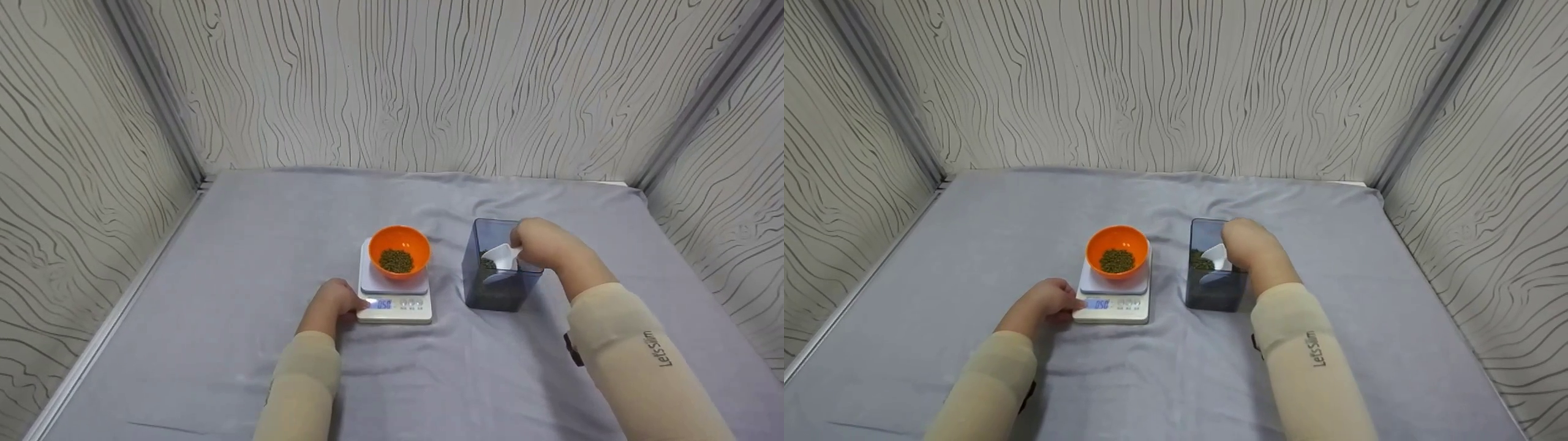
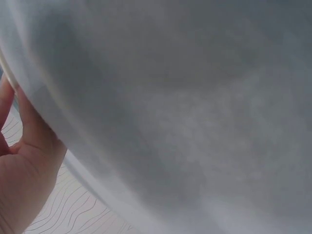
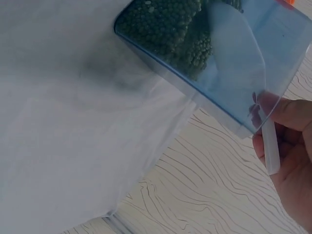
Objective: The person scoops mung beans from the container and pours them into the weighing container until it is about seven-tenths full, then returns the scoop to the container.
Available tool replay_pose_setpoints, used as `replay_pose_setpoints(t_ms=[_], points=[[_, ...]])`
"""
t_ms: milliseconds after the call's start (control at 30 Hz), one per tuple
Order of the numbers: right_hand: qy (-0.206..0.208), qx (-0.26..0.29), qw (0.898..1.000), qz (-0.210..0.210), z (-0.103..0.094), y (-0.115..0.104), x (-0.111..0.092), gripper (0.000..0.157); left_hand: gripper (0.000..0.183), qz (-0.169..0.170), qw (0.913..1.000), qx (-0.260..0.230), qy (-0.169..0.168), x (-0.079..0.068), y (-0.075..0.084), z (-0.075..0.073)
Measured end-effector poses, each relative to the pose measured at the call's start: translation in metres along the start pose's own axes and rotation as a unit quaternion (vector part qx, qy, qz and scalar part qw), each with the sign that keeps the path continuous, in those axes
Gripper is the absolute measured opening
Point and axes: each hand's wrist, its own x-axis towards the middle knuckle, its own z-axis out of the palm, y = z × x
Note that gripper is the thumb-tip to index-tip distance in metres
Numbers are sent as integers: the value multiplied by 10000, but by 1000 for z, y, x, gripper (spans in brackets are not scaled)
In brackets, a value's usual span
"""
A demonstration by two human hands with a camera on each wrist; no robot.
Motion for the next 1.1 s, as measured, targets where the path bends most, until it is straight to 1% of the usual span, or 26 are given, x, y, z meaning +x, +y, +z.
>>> replay_pose_setpoints(t_ms=[200,433,567,700,933,1100], points=[[143,442,9989,-83,2,6,-4,8,31,-27,10000,-31,8,-2,-1,-1],[324,552,9976,-273,5,13,-11,7,26,135,9998,135,5,-2,-2,-1],[464,797,9953,-307,5,18,-18,7,28,35,10000,20,9,0,-2,0],[578,1069,9924,-194,6,24,-25,8,33,49,10000,-5,15,2,-2,1],[755,1445,9866,102,12,35,-36,9,34,-6,10000,-92,23,3,-3,1],[894,1670,9815,289,16,44,-43,8,36,91,9999,-95,8,1,-2,0]])
